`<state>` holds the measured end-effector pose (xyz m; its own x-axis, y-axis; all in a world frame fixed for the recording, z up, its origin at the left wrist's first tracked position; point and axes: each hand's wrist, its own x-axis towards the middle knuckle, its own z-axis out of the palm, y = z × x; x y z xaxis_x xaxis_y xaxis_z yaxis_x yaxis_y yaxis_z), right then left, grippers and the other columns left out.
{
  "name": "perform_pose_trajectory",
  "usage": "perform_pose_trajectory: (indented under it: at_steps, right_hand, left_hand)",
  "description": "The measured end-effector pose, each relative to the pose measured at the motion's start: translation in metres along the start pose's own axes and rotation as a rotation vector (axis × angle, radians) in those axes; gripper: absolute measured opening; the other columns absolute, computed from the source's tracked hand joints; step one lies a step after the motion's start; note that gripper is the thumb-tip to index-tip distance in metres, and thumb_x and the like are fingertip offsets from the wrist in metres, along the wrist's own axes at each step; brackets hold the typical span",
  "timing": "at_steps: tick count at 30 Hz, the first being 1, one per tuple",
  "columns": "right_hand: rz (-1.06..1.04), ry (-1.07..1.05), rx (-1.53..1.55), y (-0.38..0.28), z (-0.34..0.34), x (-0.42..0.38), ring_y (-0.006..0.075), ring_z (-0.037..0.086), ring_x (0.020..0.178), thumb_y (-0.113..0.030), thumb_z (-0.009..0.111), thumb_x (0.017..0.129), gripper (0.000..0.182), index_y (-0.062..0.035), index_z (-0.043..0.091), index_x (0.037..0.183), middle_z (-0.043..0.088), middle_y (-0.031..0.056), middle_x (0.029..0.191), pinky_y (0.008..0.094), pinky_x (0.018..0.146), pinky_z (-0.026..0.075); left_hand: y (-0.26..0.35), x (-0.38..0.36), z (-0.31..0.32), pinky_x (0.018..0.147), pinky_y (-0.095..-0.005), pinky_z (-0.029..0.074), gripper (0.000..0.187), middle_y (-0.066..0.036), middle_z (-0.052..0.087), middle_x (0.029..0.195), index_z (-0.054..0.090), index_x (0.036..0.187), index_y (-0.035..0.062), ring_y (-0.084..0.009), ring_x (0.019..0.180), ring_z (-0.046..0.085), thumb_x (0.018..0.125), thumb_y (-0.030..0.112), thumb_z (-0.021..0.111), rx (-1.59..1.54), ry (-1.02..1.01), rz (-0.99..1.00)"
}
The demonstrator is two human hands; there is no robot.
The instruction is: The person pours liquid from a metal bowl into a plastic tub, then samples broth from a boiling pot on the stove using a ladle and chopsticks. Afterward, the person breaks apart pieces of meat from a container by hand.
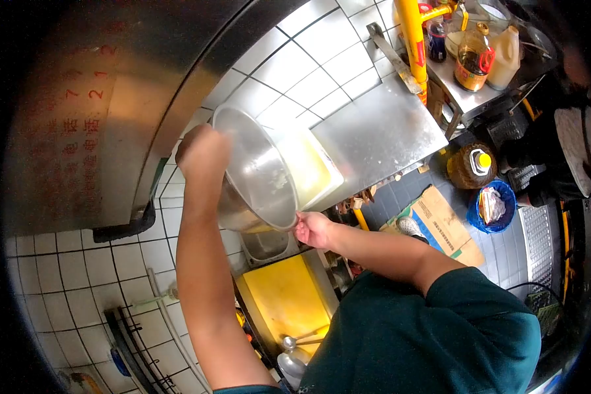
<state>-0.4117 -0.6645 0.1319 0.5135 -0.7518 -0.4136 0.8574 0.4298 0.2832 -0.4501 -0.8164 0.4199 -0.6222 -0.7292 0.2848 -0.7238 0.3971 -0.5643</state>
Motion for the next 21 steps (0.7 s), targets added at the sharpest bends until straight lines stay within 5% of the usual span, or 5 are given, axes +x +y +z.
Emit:
perform_pose_trajectory:
  at_steps: [5, 13, 18, 21]
  right_hand:
    - [-0.014, 0.077, -0.097, -0.002, 0.001, -0.008, 0.0125, 0.042, 0.052, -0.029, 0.044, 0.104, 0.031, -0.0131, 0.045, 0.078, 0.041, -0.0032, 0.058, 0.0258, 0.052, 0.045]
    - [-0.168, 0.270, -0.291, -0.024, 0.003, -0.029, 0.0109, 0.041, 0.049, -0.028, 0.042, 0.104, 0.026, -0.0106, 0.051, 0.088, 0.042, -0.0017, 0.060, 0.0250, 0.048, 0.045]
    - [-0.341, 0.386, -0.588, -0.046, 0.009, -0.043, 0.0112, 0.046, 0.054, -0.023, 0.045, 0.103, 0.033, -0.0016, 0.048, 0.128, 0.058, 0.0073, 0.087, 0.0274, 0.058, 0.055]
    - [-0.489, 0.309, -0.854, -0.062, 0.032, -0.073, 0.0115, 0.055, 0.062, -0.023, 0.046, 0.103, 0.036, 0.0036, 0.047, 0.127, 0.061, 0.0105, 0.092, 0.0296, 0.063, 0.057]
  left_hand:
    - [-0.021, -0.017, 0.018, 0.056, -0.0405, 0.057, 0.020, -0.014, 0.069, 0.075, 0.066, 0.073, 0.0050, -0.0299, 0.067, 0.070, 0.081, 0.021, 0.058, 0.060, 0.162, 0.022]
    - [-0.043, -0.060, -0.003, 0.080, -0.0498, 0.051, 0.030, -0.026, 0.067, 0.093, 0.067, 0.087, -0.0025, -0.0445, 0.089, 0.064, 0.079, 0.024, 0.056, -0.297, -0.193, -0.413]
    - [-0.066, -0.123, 0.006, 0.082, -0.0502, 0.049, 0.033, -0.029, 0.066, 0.093, 0.065, 0.089, -0.0056, -0.0458, 0.089, 0.063, 0.080, 0.024, 0.055, -0.435, -0.175, -0.570]
    - [-0.090, -0.180, 0.032, 0.081, -0.0482, 0.049, 0.030, -0.029, 0.066, 0.095, 0.065, 0.090, -0.0057, -0.0445, 0.089, 0.063, 0.082, 0.021, 0.052, -0.489, -0.208, -0.661]
